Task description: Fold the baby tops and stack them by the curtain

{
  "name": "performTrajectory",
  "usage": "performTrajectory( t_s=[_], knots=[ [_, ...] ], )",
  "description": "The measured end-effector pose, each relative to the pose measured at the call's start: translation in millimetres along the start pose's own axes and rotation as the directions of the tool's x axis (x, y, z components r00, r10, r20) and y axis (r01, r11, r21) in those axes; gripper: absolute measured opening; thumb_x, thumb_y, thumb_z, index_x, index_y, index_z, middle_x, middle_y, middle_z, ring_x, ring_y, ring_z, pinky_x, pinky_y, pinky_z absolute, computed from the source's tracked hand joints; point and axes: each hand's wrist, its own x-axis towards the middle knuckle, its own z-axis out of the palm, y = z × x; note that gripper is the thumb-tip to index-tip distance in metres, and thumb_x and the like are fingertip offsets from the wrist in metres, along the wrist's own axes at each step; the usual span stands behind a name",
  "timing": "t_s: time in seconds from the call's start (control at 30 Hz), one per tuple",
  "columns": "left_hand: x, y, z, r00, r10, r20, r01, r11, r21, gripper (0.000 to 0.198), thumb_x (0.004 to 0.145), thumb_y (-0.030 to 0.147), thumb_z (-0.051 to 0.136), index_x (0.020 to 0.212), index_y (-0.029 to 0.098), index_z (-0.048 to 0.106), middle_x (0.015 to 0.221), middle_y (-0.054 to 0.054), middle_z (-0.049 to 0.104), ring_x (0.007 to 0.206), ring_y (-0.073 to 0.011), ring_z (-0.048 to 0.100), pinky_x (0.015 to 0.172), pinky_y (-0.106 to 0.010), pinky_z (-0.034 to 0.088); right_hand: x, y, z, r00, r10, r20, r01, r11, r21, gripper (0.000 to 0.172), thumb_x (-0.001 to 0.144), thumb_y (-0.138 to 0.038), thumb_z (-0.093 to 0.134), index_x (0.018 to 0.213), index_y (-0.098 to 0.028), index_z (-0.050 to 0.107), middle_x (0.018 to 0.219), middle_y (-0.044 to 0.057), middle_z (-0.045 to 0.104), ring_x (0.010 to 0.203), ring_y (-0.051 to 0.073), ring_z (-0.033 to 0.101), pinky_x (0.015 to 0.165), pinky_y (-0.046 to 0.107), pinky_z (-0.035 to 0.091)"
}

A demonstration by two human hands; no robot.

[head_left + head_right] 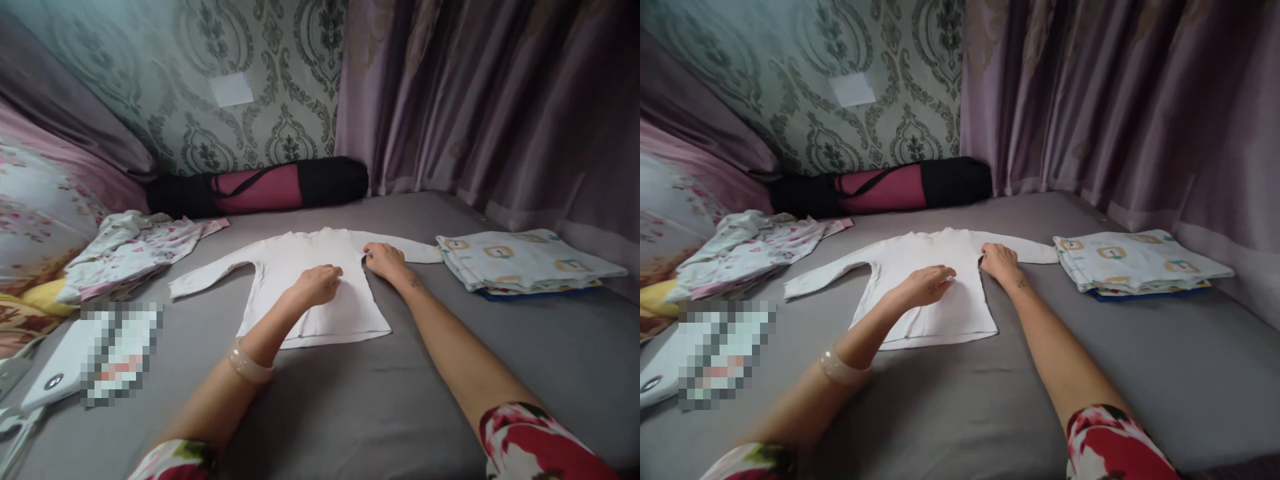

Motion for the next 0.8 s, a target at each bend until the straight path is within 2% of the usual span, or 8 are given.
performTrajectory(
  t_s=[0.1, 0.17, 0.27, 0.33, 0.57, 0.8],
  knots=[
    [29.9, 10.2, 19.9, 0.995, 0.024, -0.1, -0.023, 1.0, 0.01, 0.031, 0.091, 0.016, 0.036, 0.115, 0.017, 0.056, 0.119, -0.015, 0.062, 0.115, -0.0262, 0.058, 0.094, -0.04, 0.048, 0.0, -0.9, 0.9, 0.999, 0.037, 0.001, -0.037, 0.999, -0.018, 0.039, 0.091, -0.023, 0.042, 0.121, -0.024, 0.066, 0.115, 0.011, 0.069, 0.108, 0.027, 0.062, 0.091, 0.038, 0.045],
    [44.5, 16.2, 37.7, 0.988, 0.014, -0.153, -0.009, 1.0, 0.03, 0.034, 0.094, 0.019, 0.034, 0.122, 0.012, 0.052, 0.128, -0.019, 0.057, 0.128, -0.0274, 0.049, 0.104, -0.043, 0.042, -0.5, 0.7, 0.9, 0.999, 0.035, -0.006, -0.035, 0.999, -0.027, 0.039, 0.092, -0.024, 0.04, 0.121, -0.025, 0.066, 0.115, 0.011, 0.069, 0.108, 0.027, 0.063, 0.091, 0.036, 0.045],
    [52.4, 23.2, 61.1, 0.985, -0.086, -0.15, 0.1, 0.991, 0.093, 0.05, 0.099, 0.035, 0.031, 0.137, 0.005, 0.041, 0.147, -0.022, 0.041, 0.142, -0.0298, 0.032, 0.114, -0.045, 0.03, -0.7, 3.1, 0.5, 0.999, 0.031, -0.007, -0.032, 0.999, -0.035, 0.039, 0.094, -0.025, 0.039, 0.121, -0.028, 0.066, 0.115, 0.009, 0.07, 0.108, 0.024, 0.063, 0.09, 0.033, 0.045],
    [50.2, 26.6, 69.8, 0.984, -0.138, -0.116, 0.155, 0.977, 0.149, 0.058, 0.1, 0.043, 0.026, 0.143, 0.005, 0.036, 0.153, -0.02, 0.033, 0.144, -0.0302, 0.026, 0.117, -0.045, 0.026, 0.1, 4.1, 0.2, 0.999, 0.043, 0.0, -0.043, 0.998, -0.037, 0.039, 0.094, -0.027, 0.039, 0.122, -0.03, 0.066, 0.115, 0.008, 0.07, 0.109, 0.023, 0.063, 0.091, 0.032, 0.044],
    [36.8, 36.8, 72.2, 0.99, -0.079, -0.113, 0.107, 0.959, 0.262, 0.066, 0.099, 0.048, 0.02, 0.148, 0.005, 0.031, 0.154, -0.018, 0.031, 0.144, -0.0305, 0.026, 0.117, -0.049, 0.022, 2.7, 6.5, 2.4, 0.999, 0.047, -0.011, -0.047, 0.998, -0.029, 0.04, 0.095, -0.028, 0.037, 0.122, -0.032, 0.066, 0.113, 0.008, 0.071, 0.106, 0.024, 0.064, 0.087, 0.032, 0.046],
    [10.1, 55.1, 69.2, 0.999, 0.032, -0.007, -0.03, 0.975, 0.218, 0.071, 0.099, 0.051, 0.016, 0.149, 0.001, 0.025, 0.157, -0.019, 0.022, 0.147, -0.0299, 0.016, 0.119, -0.048, 0.016, 3.9, 8.7, 6.7, 0.998, 0.06, -0.029, -0.06, 0.998, -0.016, 0.04, 0.094, -0.029, 0.038, 0.123, -0.031, 0.066, 0.116, 0.008, 0.07, 0.106, 0.025, 0.064, 0.087, 0.034, 0.046]
  ],
)
